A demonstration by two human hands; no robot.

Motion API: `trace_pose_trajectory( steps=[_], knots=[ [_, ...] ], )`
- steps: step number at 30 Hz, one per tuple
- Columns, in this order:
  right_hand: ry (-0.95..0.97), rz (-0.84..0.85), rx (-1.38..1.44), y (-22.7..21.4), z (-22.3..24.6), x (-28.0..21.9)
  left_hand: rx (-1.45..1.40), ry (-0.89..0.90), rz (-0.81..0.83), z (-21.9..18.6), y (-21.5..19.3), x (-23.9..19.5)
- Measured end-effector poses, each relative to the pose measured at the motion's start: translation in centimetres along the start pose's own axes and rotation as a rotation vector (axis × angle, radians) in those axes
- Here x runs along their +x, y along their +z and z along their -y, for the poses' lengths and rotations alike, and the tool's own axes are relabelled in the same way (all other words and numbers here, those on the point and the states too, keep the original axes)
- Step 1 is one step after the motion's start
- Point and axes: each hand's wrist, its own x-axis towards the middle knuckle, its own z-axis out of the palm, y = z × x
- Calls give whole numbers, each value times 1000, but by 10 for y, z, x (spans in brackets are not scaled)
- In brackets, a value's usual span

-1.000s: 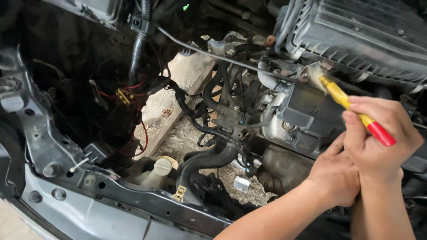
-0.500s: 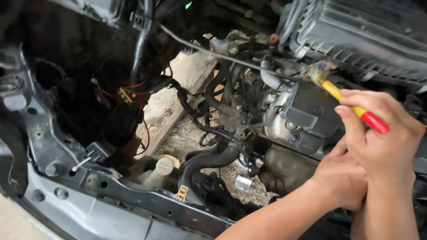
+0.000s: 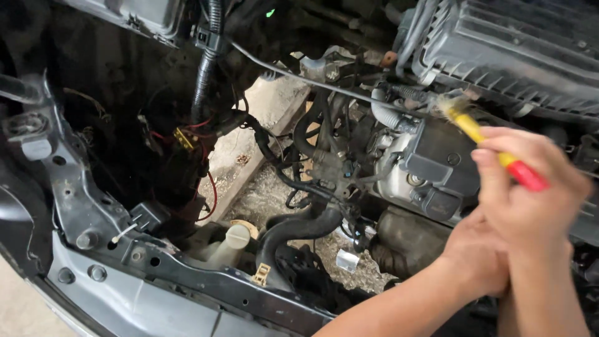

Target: Cleaning the engine bay of a car using a detailing brush

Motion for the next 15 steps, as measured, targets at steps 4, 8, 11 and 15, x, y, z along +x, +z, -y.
trace_pose_trajectory(
  steps=[4,8,11,15],
  knots=[
    [-56,-45,-2,-1,6,0,-32,-20,5,-70,-58,-6],
    [4,-29,34,8,1,3,-75,-31,13,-115,-105,-22],
    [-40,-89,161,5,1,2,-103,-59,-1,-138,-125,-25],
    [-1,-26,61,0,0,3,-141,-69,0,-142,-128,-36]
  ],
)
